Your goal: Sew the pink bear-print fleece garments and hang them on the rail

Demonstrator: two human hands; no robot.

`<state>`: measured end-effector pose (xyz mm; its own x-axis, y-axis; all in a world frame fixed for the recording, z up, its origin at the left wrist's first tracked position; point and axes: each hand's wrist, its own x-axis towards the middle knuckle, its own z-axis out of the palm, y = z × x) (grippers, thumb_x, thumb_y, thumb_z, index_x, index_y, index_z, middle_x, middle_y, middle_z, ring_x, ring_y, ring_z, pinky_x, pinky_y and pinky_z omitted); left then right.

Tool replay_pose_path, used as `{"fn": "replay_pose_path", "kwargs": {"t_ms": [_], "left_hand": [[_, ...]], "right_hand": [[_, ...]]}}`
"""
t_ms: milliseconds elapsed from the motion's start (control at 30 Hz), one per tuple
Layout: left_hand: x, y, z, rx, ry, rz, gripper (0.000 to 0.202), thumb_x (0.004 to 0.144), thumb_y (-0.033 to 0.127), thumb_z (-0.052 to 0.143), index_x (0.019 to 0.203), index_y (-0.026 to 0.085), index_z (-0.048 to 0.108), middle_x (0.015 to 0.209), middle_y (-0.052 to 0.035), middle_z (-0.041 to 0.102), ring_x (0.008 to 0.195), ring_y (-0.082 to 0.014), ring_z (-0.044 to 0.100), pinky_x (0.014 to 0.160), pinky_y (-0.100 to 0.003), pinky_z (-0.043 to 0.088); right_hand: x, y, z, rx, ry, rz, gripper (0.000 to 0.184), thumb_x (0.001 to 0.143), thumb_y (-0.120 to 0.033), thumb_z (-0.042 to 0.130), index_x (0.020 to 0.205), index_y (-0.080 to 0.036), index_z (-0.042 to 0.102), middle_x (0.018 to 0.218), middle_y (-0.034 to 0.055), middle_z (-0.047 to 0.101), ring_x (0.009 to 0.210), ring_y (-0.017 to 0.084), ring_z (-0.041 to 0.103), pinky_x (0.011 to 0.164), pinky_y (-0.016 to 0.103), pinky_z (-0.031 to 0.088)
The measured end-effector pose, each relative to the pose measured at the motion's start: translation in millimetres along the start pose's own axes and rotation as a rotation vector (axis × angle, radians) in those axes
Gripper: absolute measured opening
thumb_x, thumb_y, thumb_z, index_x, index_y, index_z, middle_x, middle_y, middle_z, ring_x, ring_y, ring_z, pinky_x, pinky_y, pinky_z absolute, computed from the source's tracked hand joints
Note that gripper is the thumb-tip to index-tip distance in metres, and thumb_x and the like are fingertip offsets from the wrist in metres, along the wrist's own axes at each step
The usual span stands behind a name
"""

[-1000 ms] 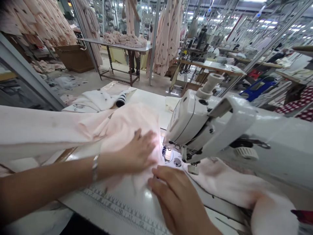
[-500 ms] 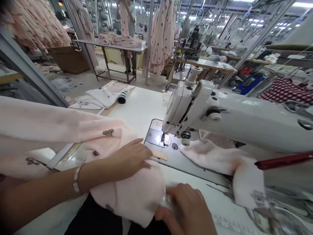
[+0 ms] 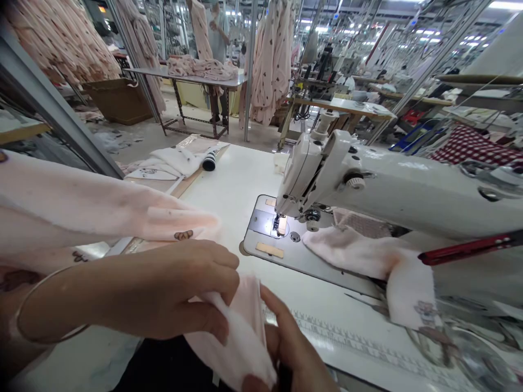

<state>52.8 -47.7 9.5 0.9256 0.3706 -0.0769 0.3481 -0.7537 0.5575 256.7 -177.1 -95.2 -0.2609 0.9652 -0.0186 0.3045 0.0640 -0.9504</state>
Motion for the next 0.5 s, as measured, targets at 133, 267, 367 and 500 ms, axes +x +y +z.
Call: {"fn": "replay_pose_path", "kwargs": {"t_ms": [133,267,367,500], "left_hand": [[0,2,8.6,-0.141,0.093,-0.027,0.002,0.085,0.019,0.061,0.085,0.021,0.059,0.08,0.0054,0.064,0.076,-0.0098,0.06,0.065,-0.018,0.041],[-2,4,16.8,-0.083,0.125,-0.085,0.005,0.084,0.017,0.058,0.086,0.02,0.061,0.078,0.0033,0.066,0.076,-0.0129,0.061,0.065,-0.022,0.04],[-6,5,15.1,-0.096,0.074,-0.073,0.005,0.083,0.016,0.06,0.085,0.02,0.062,0.078,0.004,0.067,0.076,-0.0122,0.062,0.067,-0.02,0.042],[-11,3,12.3,-0.09,-0.028,-0.023,0.009,0.083,0.015,0.06,0.085,0.022,0.064,0.08,0.0046,0.067,0.076,-0.0116,0.063,0.069,-0.02,0.044]], "right_hand": [[-5,-1,5,0.107,-0.037,-0.044,0.076,0.087,-0.047,0.05,0.147,-0.033,0.005,0.084,0.0035,0.064,0.067,0.019,0.065,0.063,0.031,0.057],[1,-7,13,0.0,0.175,-0.097,0.062,0.09,-0.033,0.05,0.144,-0.033,0.02,0.08,0.0015,0.059,0.068,0.014,0.062,0.063,0.024,0.055],[6,-11,20,-0.073,0.331,-0.129,0.055,0.09,-0.025,0.052,0.14,-0.032,0.029,0.081,0.0006,0.061,0.071,0.011,0.061,0.063,0.019,0.053],[6,-11,25,0.068,0.286,-0.141,0.073,0.093,-0.033,0.047,0.146,-0.033,-0.003,0.111,0.0084,0.064,0.076,0.012,0.066,0.065,0.022,0.055]]}}
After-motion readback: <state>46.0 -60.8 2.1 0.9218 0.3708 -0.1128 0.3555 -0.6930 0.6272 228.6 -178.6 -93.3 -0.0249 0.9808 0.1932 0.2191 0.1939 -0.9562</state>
